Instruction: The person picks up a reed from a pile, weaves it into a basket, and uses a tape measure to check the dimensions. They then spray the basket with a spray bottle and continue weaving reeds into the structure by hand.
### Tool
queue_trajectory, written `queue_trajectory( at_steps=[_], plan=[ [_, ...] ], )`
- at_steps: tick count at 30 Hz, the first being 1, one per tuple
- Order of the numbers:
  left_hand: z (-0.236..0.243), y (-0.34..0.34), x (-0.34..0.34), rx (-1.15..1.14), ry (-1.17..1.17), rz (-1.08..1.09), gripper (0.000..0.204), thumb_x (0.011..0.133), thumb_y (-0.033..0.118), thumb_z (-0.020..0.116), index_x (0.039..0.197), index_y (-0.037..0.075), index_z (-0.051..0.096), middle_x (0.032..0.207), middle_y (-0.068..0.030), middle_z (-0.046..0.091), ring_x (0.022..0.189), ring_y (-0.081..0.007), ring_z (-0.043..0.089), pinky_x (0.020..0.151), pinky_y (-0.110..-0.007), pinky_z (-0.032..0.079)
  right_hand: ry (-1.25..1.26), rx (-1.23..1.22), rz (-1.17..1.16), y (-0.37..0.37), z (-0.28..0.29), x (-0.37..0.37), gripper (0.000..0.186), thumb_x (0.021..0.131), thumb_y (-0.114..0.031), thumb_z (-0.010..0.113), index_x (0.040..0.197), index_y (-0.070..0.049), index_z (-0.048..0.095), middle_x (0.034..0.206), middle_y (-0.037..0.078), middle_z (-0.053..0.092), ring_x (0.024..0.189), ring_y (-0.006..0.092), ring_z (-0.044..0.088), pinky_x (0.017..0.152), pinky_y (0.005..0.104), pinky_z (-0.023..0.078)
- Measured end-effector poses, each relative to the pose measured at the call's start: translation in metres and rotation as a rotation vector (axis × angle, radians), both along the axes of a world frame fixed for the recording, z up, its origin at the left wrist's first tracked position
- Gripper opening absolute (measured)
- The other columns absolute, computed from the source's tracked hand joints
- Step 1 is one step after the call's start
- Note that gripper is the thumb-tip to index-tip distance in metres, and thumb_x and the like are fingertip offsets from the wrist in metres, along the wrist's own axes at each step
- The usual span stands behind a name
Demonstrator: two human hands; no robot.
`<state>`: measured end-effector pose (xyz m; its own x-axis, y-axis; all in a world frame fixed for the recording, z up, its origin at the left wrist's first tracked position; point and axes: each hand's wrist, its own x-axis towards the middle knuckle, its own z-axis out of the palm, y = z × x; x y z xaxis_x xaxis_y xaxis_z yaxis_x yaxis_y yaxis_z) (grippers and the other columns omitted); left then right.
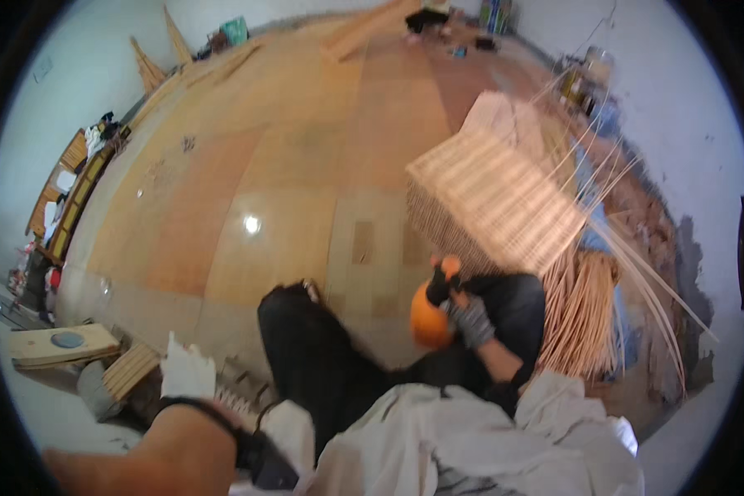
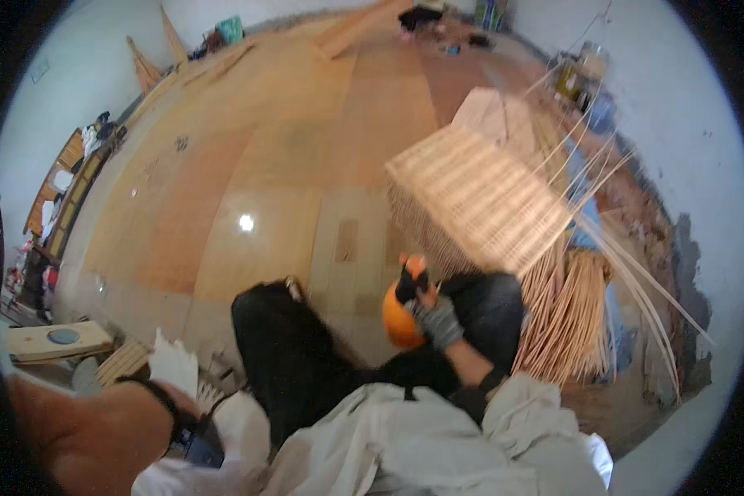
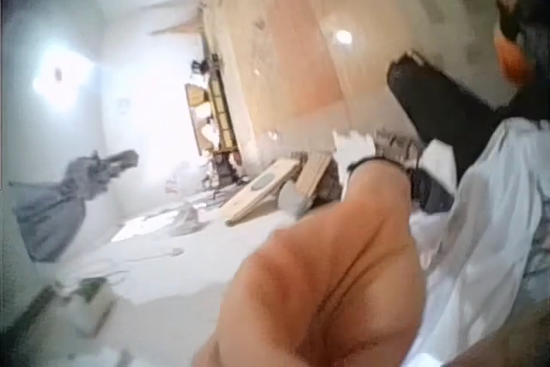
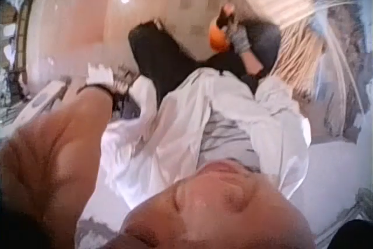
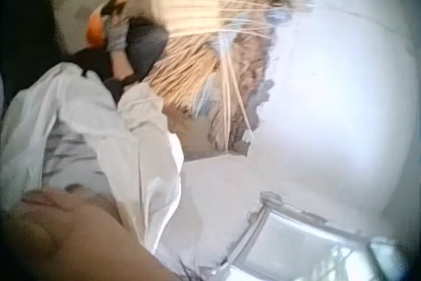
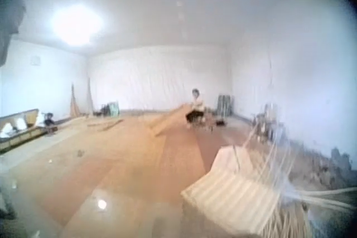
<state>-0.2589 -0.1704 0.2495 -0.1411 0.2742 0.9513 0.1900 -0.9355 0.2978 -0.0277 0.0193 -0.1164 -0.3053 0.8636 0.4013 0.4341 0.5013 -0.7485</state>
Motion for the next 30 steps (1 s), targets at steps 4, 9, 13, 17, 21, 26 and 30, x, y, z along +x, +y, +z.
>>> queue_trajectory(
  at_steps=[4,9,13,17,21,26,30],
  plan=[
    [-0.055,0.062,-0.020,-0.284,-0.023,0.155,0.038,0.068,0.004,0.064,0.102,0.000,0.049,0.095,-0.0106,0.055,0.084,-0.0179,0.053,0.074,-0.028,0.042,-0.270,0.120,0.063,0.015,0.016,-0.012,0.015,0.077,-0.022,0.052,0.081,-0.009,0.058,0.076,0.005,0.060,0.062,0.0182,0.057,0.049,0.0293,0.044],
    [-0.230,0.150,0.019,-1.288,0.881,0.353,0.059,0.067,0.030,0.068,0.114,0.007,0.041,0.095,-0.0184,0.053,0.088,-0.0346,0.052,0.070,-0.039,0.046,-0.407,0.453,0.363,0.029,0.021,-0.059,0.029,0.078,-0.033,0.053,0.092,-0.008,0.053,0.090,0.010,0.058,0.087,0.0237,0.055,0.077,0.0330,0.043],
    [-0.303,0.148,0.006,-1.137,0.933,0.441,0.032,0.074,0.034,0.060,0.083,0.006,0.049,0.070,-0.0136,0.054,0.063,-0.0339,0.054,0.054,-0.041,0.044,-0.550,-0.046,0.547,0.003,-0.014,-0.063,0.026,0.077,-0.030,0.050,0.092,-0.009,0.056,0.072,0.012,0.059,0.062,0.0300,0.057,0.058,0.0376,0.045],
    [-0.307,0.143,-0.004,-1.123,1.093,0.426,0.025,0.080,0.026,0.052,0.074,0.003,0.046,0.061,-0.0146,0.052,0.056,-0.0326,0.053,0.050,-0.039,0.042,-0.188,-0.379,0.479,-0.009,-0.049,-0.075,0.031,0.081,-0.036,0.046,0.076,-0.007,0.057,0.059,0.014,0.054,0.053,0.0287,0.053,0.048,0.0372,0.040],
    [-0.270,0.145,-0.004,-0.983,1.212,0.705,0.024,0.080,0.025,0.051,0.084,0.003,0.058,0.068,-0.0198,0.058,0.058,-0.0328,0.057,0.051,-0.041,0.047,-0.034,-0.191,0.580,-0.008,-0.071,-0.088,0.033,0.080,-0.038,0.046,0.076,-0.008,0.059,0.054,0.014,0.050,0.049,0.0262,0.049,0.046,0.0382,0.037],
    [-0.207,0.142,-0.021,-0.755,1.236,0.993,0.020,0.080,0.023,0.051,0.073,0.005,0.053,0.053,-0.0152,0.054,0.043,-0.0315,0.052,0.039,-0.041,0.042,-0.129,-0.047,0.586,0.001,-0.072,-0.093,0.042,0.079,-0.036,0.045,0.115,-0.015,0.040,0.055,0.011,0.049,0.045,0.0256,0.045,0.043,0.0384,0.035],
    [-0.197,0.141,-0.016,-0.866,1.081,0.954,0.021,0.081,0.026,0.050,0.080,0.004,0.050,0.060,-0.0178,0.054,0.050,-0.0355,0.053,0.044,-0.043,0.042,-0.309,-0.170,0.626,0.003,-0.049,-0.086,0.046,0.078,-0.038,0.045,0.120,-0.022,0.036,0.061,0.012,0.051,0.052,0.0264,0.049,0.045,0.0392,0.036]
  ],
)
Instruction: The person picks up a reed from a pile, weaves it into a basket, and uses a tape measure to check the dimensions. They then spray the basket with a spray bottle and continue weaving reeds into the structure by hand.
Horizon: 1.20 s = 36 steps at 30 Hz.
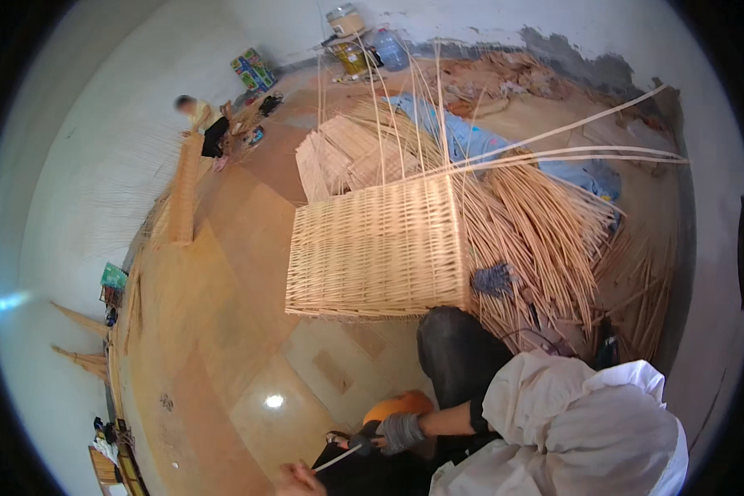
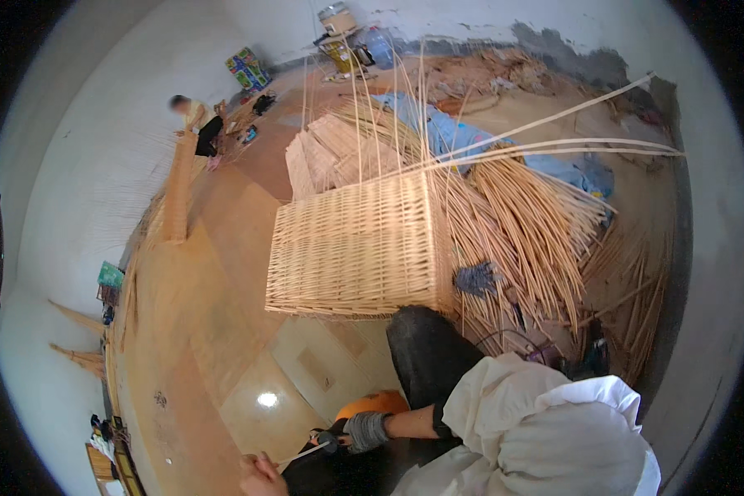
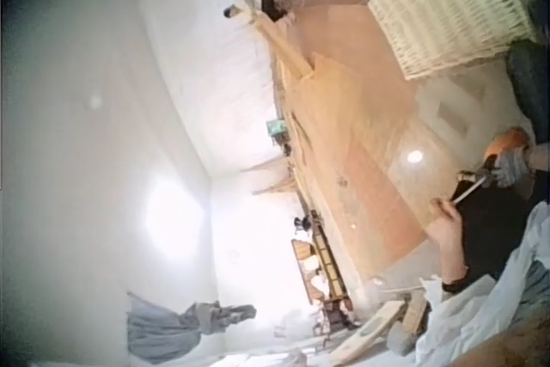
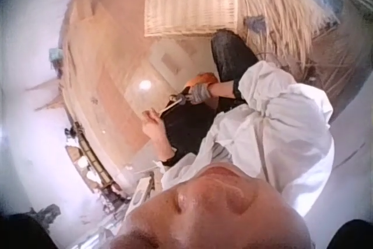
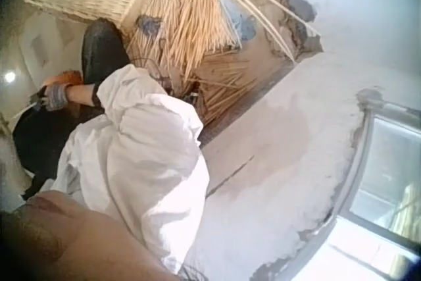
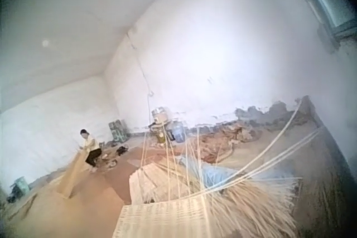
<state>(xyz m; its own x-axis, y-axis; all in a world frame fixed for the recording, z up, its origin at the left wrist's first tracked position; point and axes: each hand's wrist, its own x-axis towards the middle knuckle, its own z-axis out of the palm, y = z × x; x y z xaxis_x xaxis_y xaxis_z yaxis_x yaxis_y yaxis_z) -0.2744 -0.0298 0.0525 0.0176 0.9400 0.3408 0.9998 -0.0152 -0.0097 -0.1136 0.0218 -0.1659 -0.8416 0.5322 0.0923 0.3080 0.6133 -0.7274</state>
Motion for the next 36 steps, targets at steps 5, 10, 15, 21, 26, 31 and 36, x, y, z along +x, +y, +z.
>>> queue_trajectory(
  at_steps=[5,10,15,21,26,31,36],
  plan=[
    [-0.047,-0.001,0.026,-0.161,-0.197,0.059,0.025,0.085,0.025,0.043,0.079,0.003,0.051,0.065,-0.0199,0.056,0.057,-0.0372,0.055,0.049,-0.044,0.043,-0.106,0.058,-0.188,-0.012,0.039,0.025,0.036,0.076,-0.038,0.046,0.109,-0.024,0.046,0.060,0.012,0.053,0.053,0.0283,0.052,0.046,0.0405,0.038],
    [-0.112,0.009,0.044,-0.233,-0.263,-0.044,0.027,0.087,0.024,0.040,0.077,-0.001,0.046,0.061,-0.0147,0.053,0.057,-0.0286,0.055,0.049,-0.035,0.041,-0.113,-0.244,-0.226,-0.016,0.054,0.029,0.026,0.075,-0.036,0.047,0.089,-0.016,0.056,0.064,0.013,0.057,0.058,0.0294,0.055,0.050,0.0413,0.041],
    [-0.094,0.030,0.026,-0.170,-0.064,-0.206,0.023,0.078,0.025,0.051,0.064,0.007,0.051,0.049,-0.0123,0.052,0.045,-0.0318,0.053,0.042,-0.042,0.041,-0.024,-0.254,-0.249,-0.007,0.029,0.015,0.023,0.077,-0.032,0.046,0.093,-0.018,0.055,0.064,0.011,0.057,0.056,0.0278,0.054,0.049,0.0405,0.039],
    [-0.008,0.036,-0.006,-0.268,0.062,0.078,0.029,0.085,0.024,0.042,0.071,0.002,0.054,0.066,-0.0197,0.057,0.058,-0.0359,0.055,0.048,-0.043,0.043,0.287,-0.199,-0.205,-0.005,0.030,0.007,0.025,0.077,-0.033,0.047,0.095,-0.017,0.053,0.064,0.011,0.055,0.053,0.0253,0.051,0.048,0.0398,0.039],
    [-0.077,0.015,0.039,-0.041,0.006,0.010,0.031,0.083,0.025,0.042,0.066,0.003,0.055,0.062,-0.0197,0.056,0.054,-0.0362,0.054,0.045,-0.042,0.042,0.180,-0.340,-0.254,-0.020,0.047,0.016,0.032,0.075,-0.039,0.045,0.067,-0.010,0.056,0.053,0.014,0.053,0.049,0.0309,0.052,0.043,0.0407,0.038],
    [-0.079,0.020,0.032,-0.218,-0.001,-0.061,0.029,0.081,0.025,0.045,0.062,0.005,0.054,0.058,-0.0199,0.054,0.050,-0.0359,0.053,0.043,-0.043,0.041,0.200,-0.235,-0.229,-0.011,0.026,0.010,0.031,0.074,-0.039,0.048,0.073,-0.009,0.055,0.054,0.013,0.053,0.050,0.0320,0.052,0.045,0.0411,0.039],
    [-0.010,0.031,-0.008,-0.042,0.136,0.008,0.027,0.081,0.022,0.045,0.061,0.007,0.055,0.048,-0.0123,0.053,0.040,-0.0293,0.051,0.037,-0.040,0.038,0.097,-0.370,-0.173,-0.006,0.015,-0.002,0.023,0.073,-0.034,0.049,0.081,-0.013,0.053,0.061,0.013,0.055,0.055,0.0314,0.054,0.047,0.0415,0.040]
  ],
)
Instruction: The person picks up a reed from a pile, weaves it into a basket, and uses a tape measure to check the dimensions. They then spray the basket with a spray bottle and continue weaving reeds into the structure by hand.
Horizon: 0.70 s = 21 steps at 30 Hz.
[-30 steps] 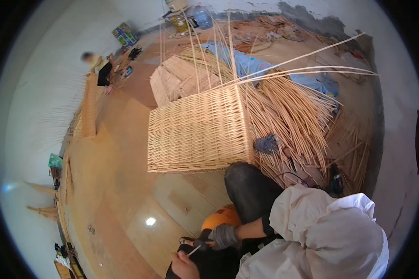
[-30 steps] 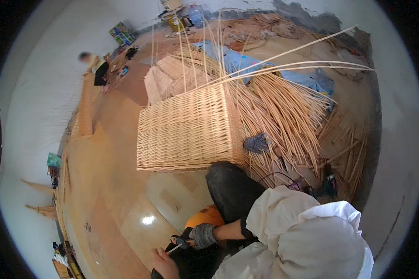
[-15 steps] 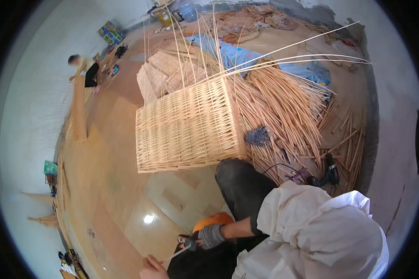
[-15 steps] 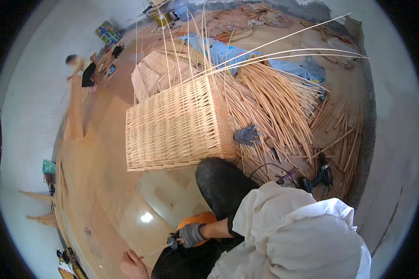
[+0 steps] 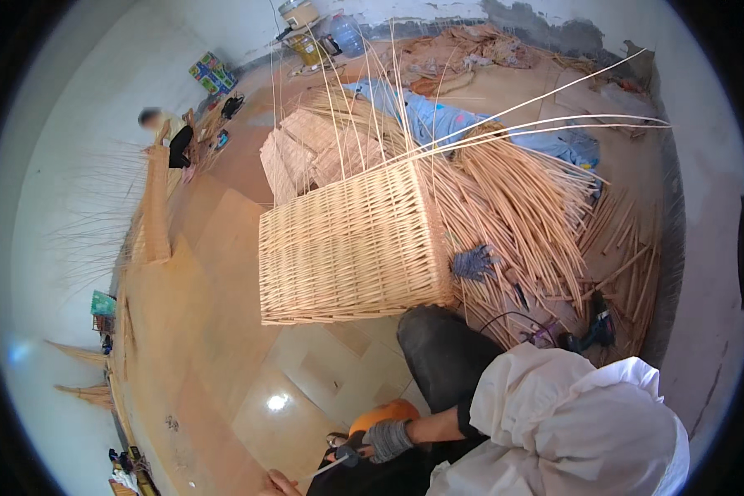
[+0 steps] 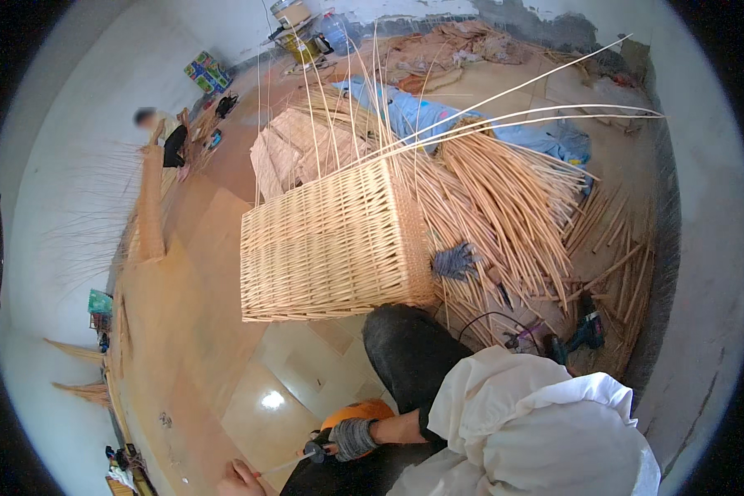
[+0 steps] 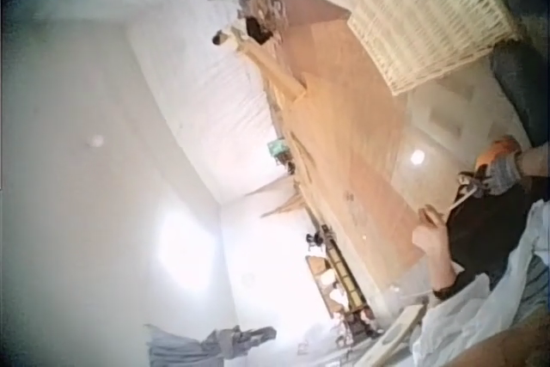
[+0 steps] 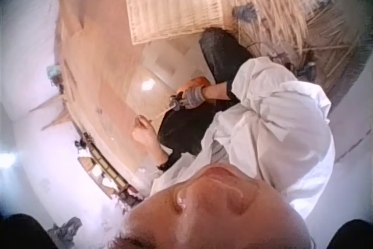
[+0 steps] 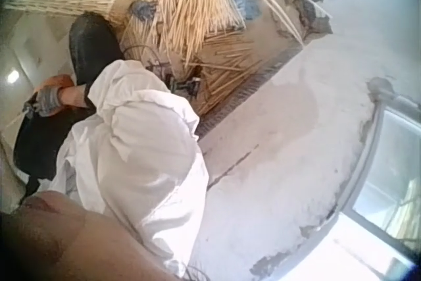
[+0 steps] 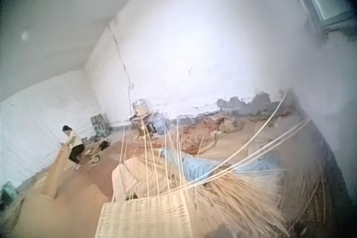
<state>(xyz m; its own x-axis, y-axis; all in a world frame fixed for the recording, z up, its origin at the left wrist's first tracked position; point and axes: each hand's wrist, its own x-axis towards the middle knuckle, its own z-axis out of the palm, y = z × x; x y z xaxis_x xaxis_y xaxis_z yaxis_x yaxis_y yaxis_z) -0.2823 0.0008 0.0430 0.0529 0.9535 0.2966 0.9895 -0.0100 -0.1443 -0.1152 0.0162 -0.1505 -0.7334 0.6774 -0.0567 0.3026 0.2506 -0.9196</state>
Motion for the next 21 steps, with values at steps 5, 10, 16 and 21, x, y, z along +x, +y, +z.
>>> queue_trajectory(
  at_steps=[5,10,16,21],
  plan=[
    [-0.076,-0.023,0.058,-0.154,-0.185,0.015,0.026,0.082,0.027,0.041,0.083,0.006,0.056,0.058,-0.0166,0.055,0.052,-0.0346,0.054,0.048,-0.041,0.045,0.064,0.239,-0.078,-0.012,0.000,0.007,0.035,0.077,-0.038,0.047,0.065,-0.007,0.057,0.050,0.013,0.051,0.045,0.0282,0.049,0.044,0.0387,0.037],
    [-0.022,-0.017,0.013,-0.268,-0.049,0.003,0.029,0.082,0.027,0.043,0.074,0.004,0.058,0.058,-0.0177,0.056,0.051,-0.0340,0.055,0.044,-0.041,0.043,0.022,0.255,0.000,-0.006,-0.019,0.002,0.039,0.079,-0.041,0.044,0.066,-0.007,0.058,0.052,0.015,0.051,0.049,0.0284,0.052,0.045,0.0391,0.038],
    [-0.048,-0.011,0.026,0.464,0.688,-0.141,0.024,0.082,0.018,0.043,0.067,0.001,0.051,0.053,-0.0103,0.055,0.049,-0.0290,0.054,0.046,-0.038,0.042,0.342,0.276,-0.124,-0.009,-0.025,-0.009,0.028,0.077,-0.040,0.047,0.085,-0.014,0.053,0.058,0.011,0.052,0.049,0.0290,0.050,0.045,0.0388,0.038],
    [-0.071,-0.020,0.035,-0.216,-0.114,0.001,0.021,0.080,0.021,0.046,0.069,0.006,0.056,0.053,-0.0120,0.054,0.049,-0.0307,0.054,0.044,-0.040,0.041,0.000,0.335,0.055,-0.006,-0.010,0.005,0.025,0.075,-0.036,0.050,0.091,-0.017,0.050,0.063,0.011,0.052,0.052,0.0300,0.051,0.045,0.0397,0.039]
  ],
)
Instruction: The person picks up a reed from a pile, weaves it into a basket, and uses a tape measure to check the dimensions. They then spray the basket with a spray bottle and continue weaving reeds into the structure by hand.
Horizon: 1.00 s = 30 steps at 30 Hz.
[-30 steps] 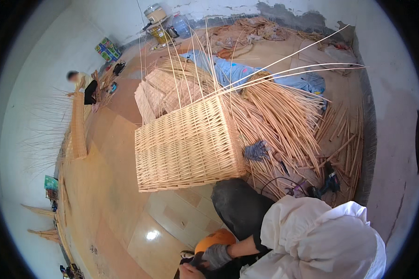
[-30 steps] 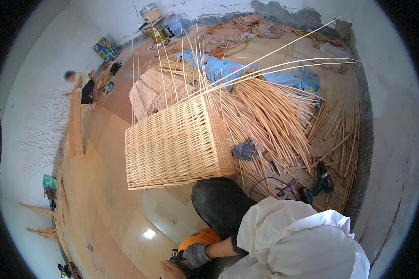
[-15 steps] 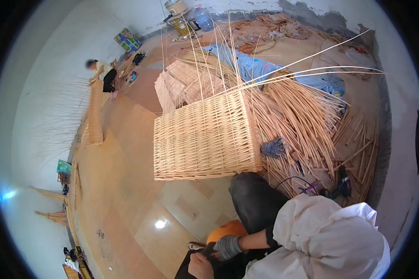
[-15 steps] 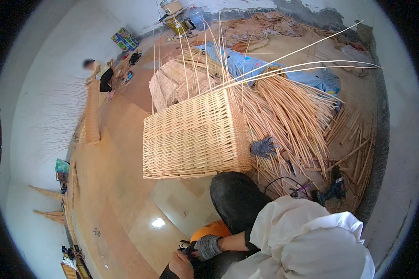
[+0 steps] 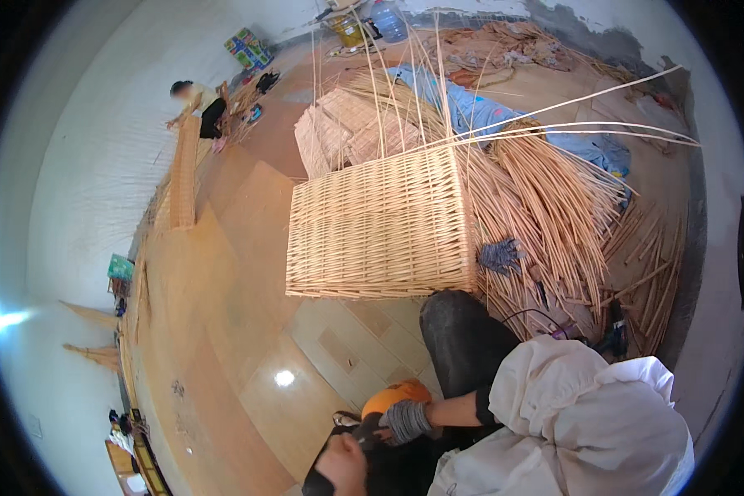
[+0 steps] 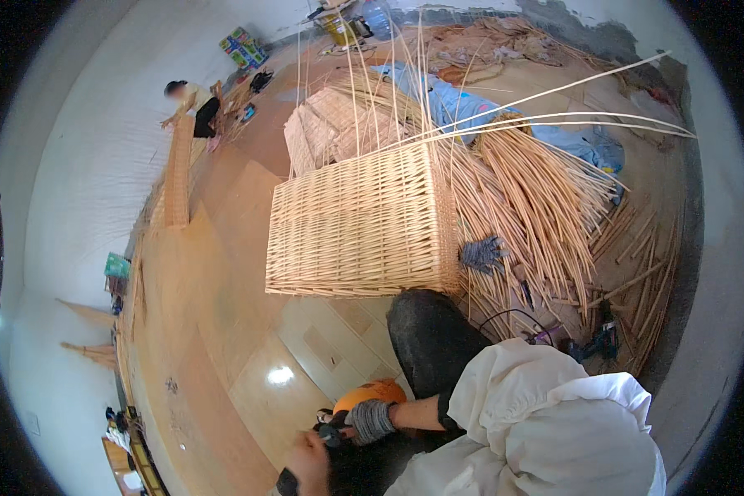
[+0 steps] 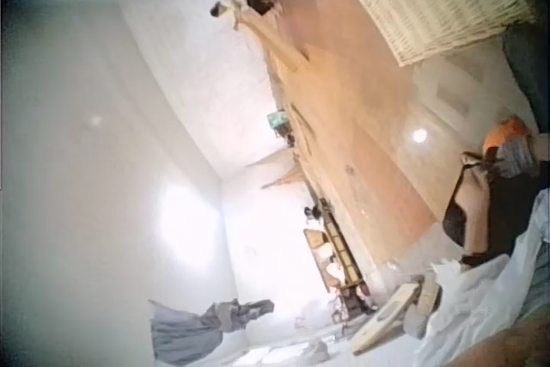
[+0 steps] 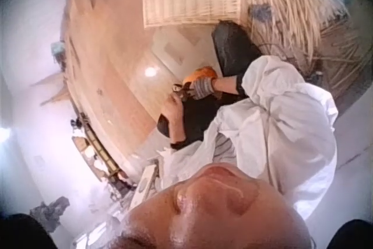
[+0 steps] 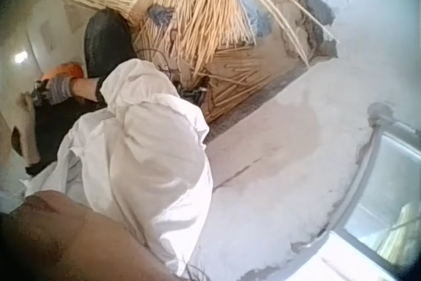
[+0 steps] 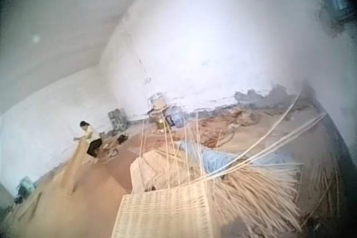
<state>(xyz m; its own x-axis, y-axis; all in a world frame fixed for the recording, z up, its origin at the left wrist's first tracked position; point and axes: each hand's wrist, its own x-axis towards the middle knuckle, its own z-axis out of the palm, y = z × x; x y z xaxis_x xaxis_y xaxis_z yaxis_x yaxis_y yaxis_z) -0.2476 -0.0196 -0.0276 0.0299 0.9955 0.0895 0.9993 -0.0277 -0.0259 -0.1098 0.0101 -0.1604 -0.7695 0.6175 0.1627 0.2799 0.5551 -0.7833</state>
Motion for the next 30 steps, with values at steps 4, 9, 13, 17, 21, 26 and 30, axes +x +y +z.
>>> queue_trajectory(
  at_steps=[4,9,13,17,21,26,30],
  plan=[
    [0.055,0.003,-0.034,0.160,-0.255,0.065,0.023,0.084,0.019,0.047,0.071,0.005,0.059,0.049,-0.0096,0.054,0.041,-0.0219,0.052,0.041,-0.036,0.040,0.054,0.078,-0.034,0.009,0.020,0.004,0.029,0.074,-0.038,0.049,0.084,-0.012,0.055,0.064,0.014,0.058,0.055,0.0299,0.056,0.050,0.0398,0.042],
    [-0.003,0.000,0.014,0.276,-0.045,0.002,0.025,0.081,0.020,0.042,0.060,0.006,0.046,0.049,-0.0133,0.048,0.045,-0.0341,0.050,0.040,-0.042,0.038,-0.137,-0.254,-0.021,0.002,0.032,0.009,0.035,0.071,-0.042,0.051,0.097,-0.019,0.050,0.065,0.013,0.059,0.056,0.0295,0.056,0.051,0.0395,0.043],
    [-0.003,-0.004,0.001,0.028,-0.024,-0.036,0.025,0.081,0.021,0.044,0.061,0.007,0.048,0.050,-0.0134,0.051,0.044,-0.0327,0.051,0.041,-0.042,0.040,-0.204,-0.050,0.089,0.005,0.023,0.015,0.030,0.074,-0.038,0.049,0.100,-0.023,0.049,0.062,0.010,0.057,0.052,0.0285,0.054,0.046,0.0389,0.041],
    [0.051,0.001,-0.039,0.113,-0.175,0.033,0.024,0.080,0.017,0.046,0.060,0.005,0.051,0.048,-0.0120,0.051,0.042,-0.0299,0.052,0.039,-0.040,0.040,-0.068,-0.147,-0.015,0.011,0.020,0.012,0.029,0.076,-0.039,0.045,0.101,-0.024,0.052,0.060,0.011,0.055,0.049,0.0290,0.051,0.044,0.0392,0.038],
    [0.016,0.004,-0.010,0.298,0.074,0.109,0.022,0.080,0.017,0.046,0.062,0.004,0.050,0.049,-0.0114,0.050,0.044,-0.0315,0.049,0.041,-0.042,0.038,-0.133,-0.176,-0.102,0.002,0.033,0.008,0.037,0.077,-0.045,0.042,0.079,-0.014,0.061,0.065,0.014,0.057,0.055,0.0292,0.055,0.050,0.0384,0.041],
    [-0.016,0.001,0.008,0.019,-0.136,0.005,0.024,0.077,0.025,0.051,0.059,0.009,0.048,0.048,-0.0123,0.051,0.043,-0.0315,0.052,0.041,-0.040,0.041,-0.100,-0.008,-0.062,-0.004,0.028,0.011,0.034,0.074,-0.043,0.047,0.078,-0.011,0.058,0.065,0.014,0.058,0.062,0.0294,0.057,0.054,0.0385,0.044],
    [0.069,0.006,-0.019,0.321,-0.098,-0.056,0.022,0.074,0.021,0.056,0.058,0.006,0.052,0.042,-0.0092,0.047,0.037,-0.0268,0.049,0.038,-0.036,0.036,0.006,0.158,-0.046,0.007,0.008,0.001,0.027,0.073,-0.039,0.052,0.085,-0.014,0.055,0.066,0.013,0.057,0.055,0.0288,0.055,0.047,0.0382,0.042]
  ],
)
